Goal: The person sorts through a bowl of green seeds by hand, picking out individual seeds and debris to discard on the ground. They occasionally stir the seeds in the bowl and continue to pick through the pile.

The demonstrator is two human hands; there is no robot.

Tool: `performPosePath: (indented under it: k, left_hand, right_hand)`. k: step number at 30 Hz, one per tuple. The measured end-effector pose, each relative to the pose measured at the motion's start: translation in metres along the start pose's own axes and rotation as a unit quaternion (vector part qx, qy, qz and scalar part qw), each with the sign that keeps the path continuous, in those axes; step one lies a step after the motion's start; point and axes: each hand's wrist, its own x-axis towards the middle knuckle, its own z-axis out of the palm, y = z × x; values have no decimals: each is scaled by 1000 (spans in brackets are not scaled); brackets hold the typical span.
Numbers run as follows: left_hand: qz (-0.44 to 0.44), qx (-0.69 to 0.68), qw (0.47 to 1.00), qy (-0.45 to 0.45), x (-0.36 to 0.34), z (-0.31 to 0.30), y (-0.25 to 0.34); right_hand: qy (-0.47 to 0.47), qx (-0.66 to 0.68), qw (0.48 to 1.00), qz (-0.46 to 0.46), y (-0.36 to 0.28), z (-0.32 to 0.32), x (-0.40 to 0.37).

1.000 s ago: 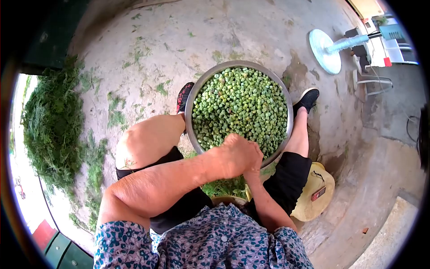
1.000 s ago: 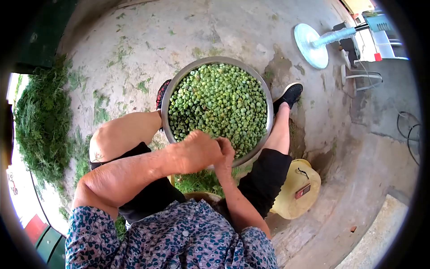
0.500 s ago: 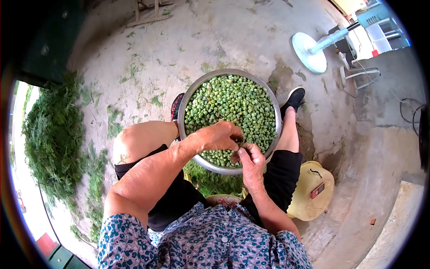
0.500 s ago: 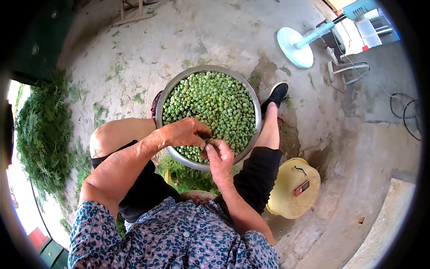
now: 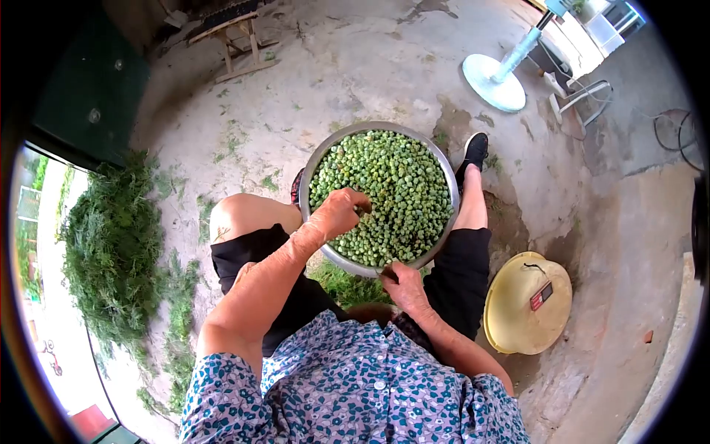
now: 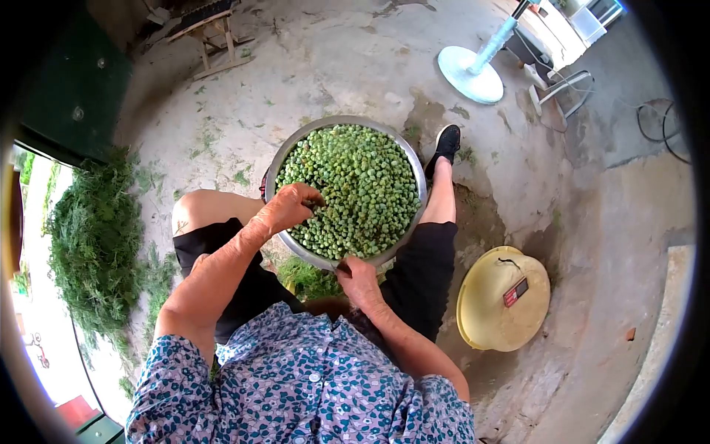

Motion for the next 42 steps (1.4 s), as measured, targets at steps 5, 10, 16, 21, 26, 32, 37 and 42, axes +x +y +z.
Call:
performPosePath:
  k: [5, 10, 16, 21, 26, 32, 37, 42]
  left_hand:
    - [-67, -72, 995, 24, -5, 5, -10]
    - [-27, -72, 992, 96, -29, 3, 5]
    - [62, -83, 991, 87, -68, 54, 2]
    - [41, 35, 998, -22, -61, 76, -6]
    - [-9, 102, 994, -23, -39, 100, -21]
    - [38, 130, 990, -48, -49, 85, -1]
    - [70, 92, 990, -86, -54, 71, 2]
    - [68, 74, 993, -62, -67, 60, 11]
  right_hand:
    - [-35, -2, 999, 16, 2, 2, -9]
    - [-38, -30, 999, 2, 2, 0, -10]
    - [-124, -85, 989, -3, 16, 10, -15]
    - [-172, -93, 981, -1, 22, 12, -15]
    - [-205, -112, 970, -65, 13, 8, -18]
    - [-193, -98, 976, -12, -28, 7, -19]
    - [-235, -158, 958, -43, -13, 14, -6]
    - [-235, -174, 952, -87, -21, 10, -4]
